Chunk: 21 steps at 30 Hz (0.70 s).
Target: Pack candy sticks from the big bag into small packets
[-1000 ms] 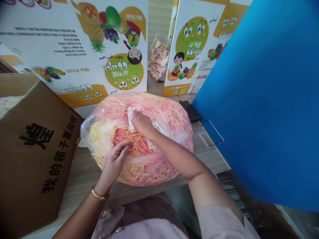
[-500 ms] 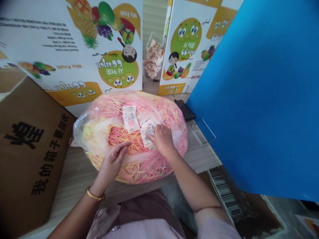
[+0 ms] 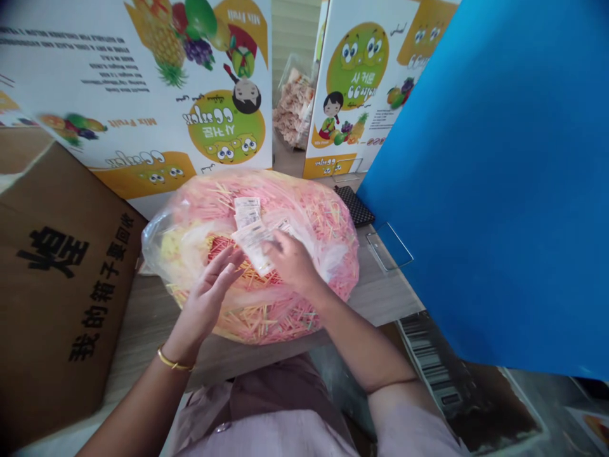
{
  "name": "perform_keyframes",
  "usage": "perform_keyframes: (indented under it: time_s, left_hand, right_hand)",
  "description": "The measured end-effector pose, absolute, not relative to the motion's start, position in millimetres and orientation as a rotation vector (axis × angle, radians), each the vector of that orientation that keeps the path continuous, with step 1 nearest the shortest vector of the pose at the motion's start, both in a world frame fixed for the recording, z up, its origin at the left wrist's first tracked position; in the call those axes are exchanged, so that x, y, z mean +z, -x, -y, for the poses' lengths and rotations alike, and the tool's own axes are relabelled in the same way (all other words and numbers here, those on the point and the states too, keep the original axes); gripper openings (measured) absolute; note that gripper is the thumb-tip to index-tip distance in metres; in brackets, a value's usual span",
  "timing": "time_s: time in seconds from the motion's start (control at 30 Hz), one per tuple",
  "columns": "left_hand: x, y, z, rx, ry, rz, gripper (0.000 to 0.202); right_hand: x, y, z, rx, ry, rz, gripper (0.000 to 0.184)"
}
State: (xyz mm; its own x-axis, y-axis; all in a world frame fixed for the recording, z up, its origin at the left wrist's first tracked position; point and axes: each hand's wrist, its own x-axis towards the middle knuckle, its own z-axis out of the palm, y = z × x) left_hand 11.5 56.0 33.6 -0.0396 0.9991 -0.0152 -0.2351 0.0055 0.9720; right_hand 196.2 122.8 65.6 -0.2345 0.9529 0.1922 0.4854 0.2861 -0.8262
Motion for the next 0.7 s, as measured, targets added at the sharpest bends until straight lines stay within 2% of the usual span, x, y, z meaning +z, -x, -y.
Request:
perform_keyframes:
  time_s: [0.1, 0.23, 0.33, 0.4, 0.5, 0.63, 0.7]
  left_hand:
    - [33, -6, -58, 1.389, -0.939, -1.096, 0.036]
    - [31, 19, -55, 1.655, -0.688, -1.227, 0.025]
    - [32, 33, -53, 1.708, -0.605, -1.208, 0.021]
    - [33, 36, -52, 1.722, -0.575, -1.192, 0.021]
    - [33, 36, -53, 1.794, -0.522, -1.184, 0.024]
    - [34, 42, -55, 1.923, -0.489, -1.188, 0.03]
    - [36, 46, -57, 1.992, -0.477, -1.197, 0.026]
  right_hand:
    - [64, -181, -123, 0.998, 1.095, 1.971, 0.015]
    - [55, -190, -131, 0.642, 1.137, 2.285, 0.022]
    - [41, -192, -126, 0.483, 0.981, 2.646, 0.031]
    - [33, -186, -121, 0.41, 0.884, 2.753, 0.028]
    - [24, -177, -121, 0.335, 0.897, 2.696, 0.018]
    - [24, -170, -135, 0.414, 0.995, 2.497, 0.02]
    - [25, -162, -140, 0.476, 1.057, 2.475, 0.022]
